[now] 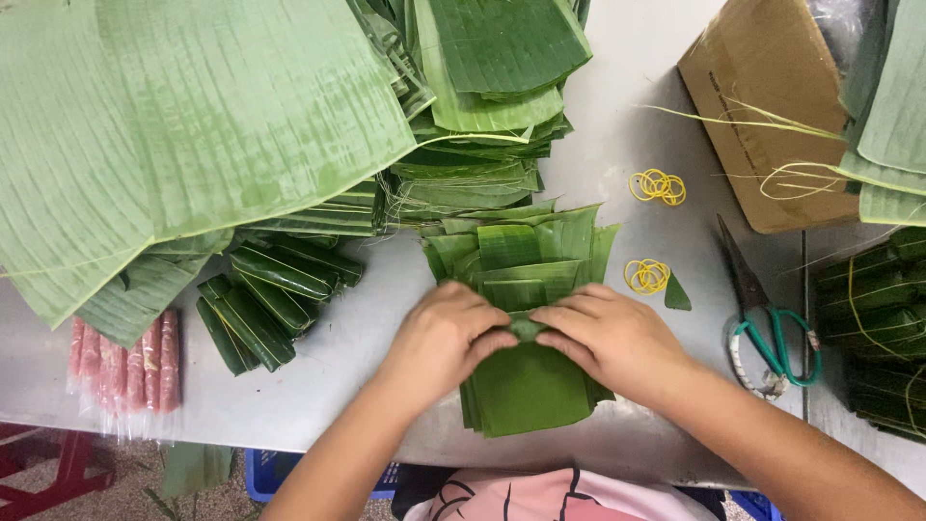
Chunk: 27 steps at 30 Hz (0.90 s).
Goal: The person wraps individual sausages in banana leaves, folding the leaves into a tight cylindrical shape. They secure each wrapped sausage with a yellow rubber band and place the finished units on a growing stack on the table.
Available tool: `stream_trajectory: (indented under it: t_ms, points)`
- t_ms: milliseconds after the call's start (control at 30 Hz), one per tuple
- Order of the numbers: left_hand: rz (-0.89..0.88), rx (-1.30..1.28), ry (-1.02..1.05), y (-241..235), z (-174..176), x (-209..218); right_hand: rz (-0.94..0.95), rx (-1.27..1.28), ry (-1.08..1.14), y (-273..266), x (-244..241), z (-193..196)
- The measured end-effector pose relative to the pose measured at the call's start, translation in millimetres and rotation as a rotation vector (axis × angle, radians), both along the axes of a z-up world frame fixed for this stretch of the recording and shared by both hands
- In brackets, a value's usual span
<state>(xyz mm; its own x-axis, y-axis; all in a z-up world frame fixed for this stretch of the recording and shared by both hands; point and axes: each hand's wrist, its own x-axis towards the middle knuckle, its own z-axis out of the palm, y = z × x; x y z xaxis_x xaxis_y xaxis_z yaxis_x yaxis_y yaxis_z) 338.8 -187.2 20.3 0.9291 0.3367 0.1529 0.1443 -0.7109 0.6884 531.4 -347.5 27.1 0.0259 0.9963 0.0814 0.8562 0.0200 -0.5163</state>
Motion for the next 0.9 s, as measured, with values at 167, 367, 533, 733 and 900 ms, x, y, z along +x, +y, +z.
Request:
stream_trajectory:
  t_ms: [167, 367, 533, 733, 900]
  points:
    - [-0.051, 0.243, -0.047, -3.1, 13.0, 3.2, 0.168, 0.161, -0.227, 0.9, -3.9, 0.2]
    - [-0.335, 0.161, 0.169, -50.1, 29.3, -27.0, 0.125, 0.151, -0.212, 1.6, -2.1, -4.6]
    - [-0.23, 0.193, 0.128, -67.5, 22.9, -49.9, 0.262, 0.153, -0.065, -12.0, -7.9, -2.9]
    - [0.01, 0.287, -0.07, -62.0, 20.3, -36.2, 0.265, 0.113, 0.09, -22.8, -8.6, 6.3]
    - [0.231, -0.304, 0.157, -39.4, 5.3, -13.3, -0.007, -0.109, 0.238, -17.9, -12.2, 1.0]
